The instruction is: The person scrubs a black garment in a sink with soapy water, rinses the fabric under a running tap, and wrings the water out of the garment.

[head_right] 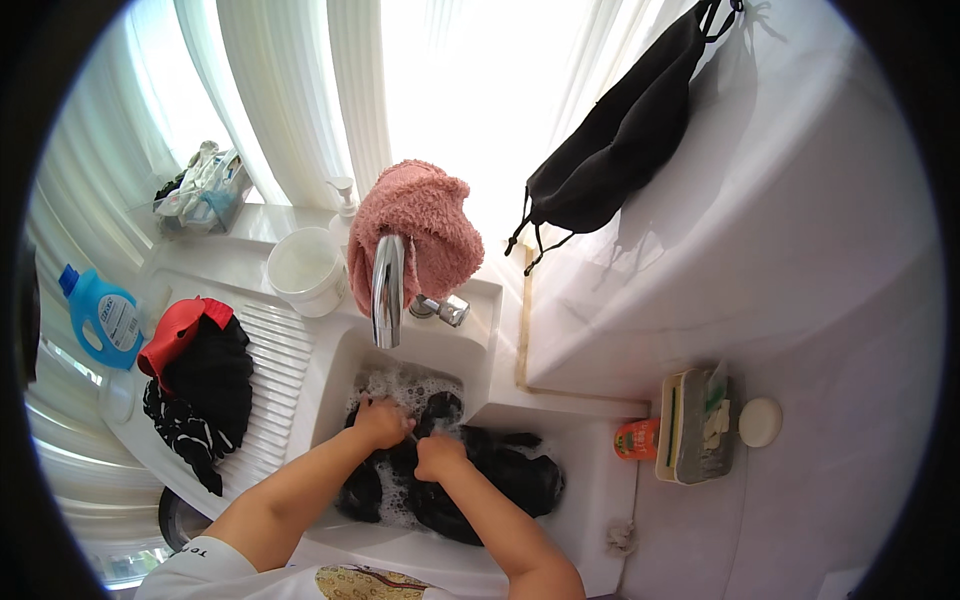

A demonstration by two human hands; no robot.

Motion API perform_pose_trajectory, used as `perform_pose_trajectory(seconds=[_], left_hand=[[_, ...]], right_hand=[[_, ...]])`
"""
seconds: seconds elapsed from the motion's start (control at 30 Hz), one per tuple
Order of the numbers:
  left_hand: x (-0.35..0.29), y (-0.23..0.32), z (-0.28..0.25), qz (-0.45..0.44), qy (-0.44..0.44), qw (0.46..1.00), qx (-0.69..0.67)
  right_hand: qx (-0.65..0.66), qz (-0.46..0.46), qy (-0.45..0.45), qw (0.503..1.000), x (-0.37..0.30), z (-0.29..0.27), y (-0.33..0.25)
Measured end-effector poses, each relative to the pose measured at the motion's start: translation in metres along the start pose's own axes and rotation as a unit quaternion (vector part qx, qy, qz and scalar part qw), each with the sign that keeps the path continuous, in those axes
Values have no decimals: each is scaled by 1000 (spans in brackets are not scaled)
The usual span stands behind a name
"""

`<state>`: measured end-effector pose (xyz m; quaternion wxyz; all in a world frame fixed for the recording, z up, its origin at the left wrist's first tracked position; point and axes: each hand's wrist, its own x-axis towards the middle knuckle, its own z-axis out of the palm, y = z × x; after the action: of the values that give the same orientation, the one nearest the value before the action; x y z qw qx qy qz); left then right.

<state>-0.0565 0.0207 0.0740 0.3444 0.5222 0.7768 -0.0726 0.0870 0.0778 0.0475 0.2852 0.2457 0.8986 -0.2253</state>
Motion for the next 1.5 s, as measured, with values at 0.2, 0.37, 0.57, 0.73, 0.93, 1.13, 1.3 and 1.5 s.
perform_pose_trajectory(seconds=[0.2, 0.37, 0.57, 0.73, 0.93, 1.13, 1.3, 1.5], left_hand=[[-34, -17, 82, -26, 262, 965, -15], [-16, -21, 90, -13, 228, 973, -16], [-56, -18, 45, 12, 40, 994, 101], [-115, -7, 72, 41, -139, 961, 235], [-63, -29, 162, 19, 10, 986, 163], [-58, 9, 87, 101, 19, 989, 110], [-73, 58, 55, 202, 139, 956, 163], [-73, 25, 78, 183, 54, 950, 246]], right_hand=[[-35, -27, 164, 985, -21, -20, -11], [68, -30, 114, 991, 30, 17, 12], [-37, -71, 6, 997, -35, -25, -27], [-132, -195, 73, 969, -75, 78, -4], [-211, -144, 18, 967, -52, 67, -9], [-143, -50, 225, 962, -129, 11, 3], [-27, 108, 33, 993, -145, 28, 45], [-43, -46, -44, 997, -86, 66, 22]])
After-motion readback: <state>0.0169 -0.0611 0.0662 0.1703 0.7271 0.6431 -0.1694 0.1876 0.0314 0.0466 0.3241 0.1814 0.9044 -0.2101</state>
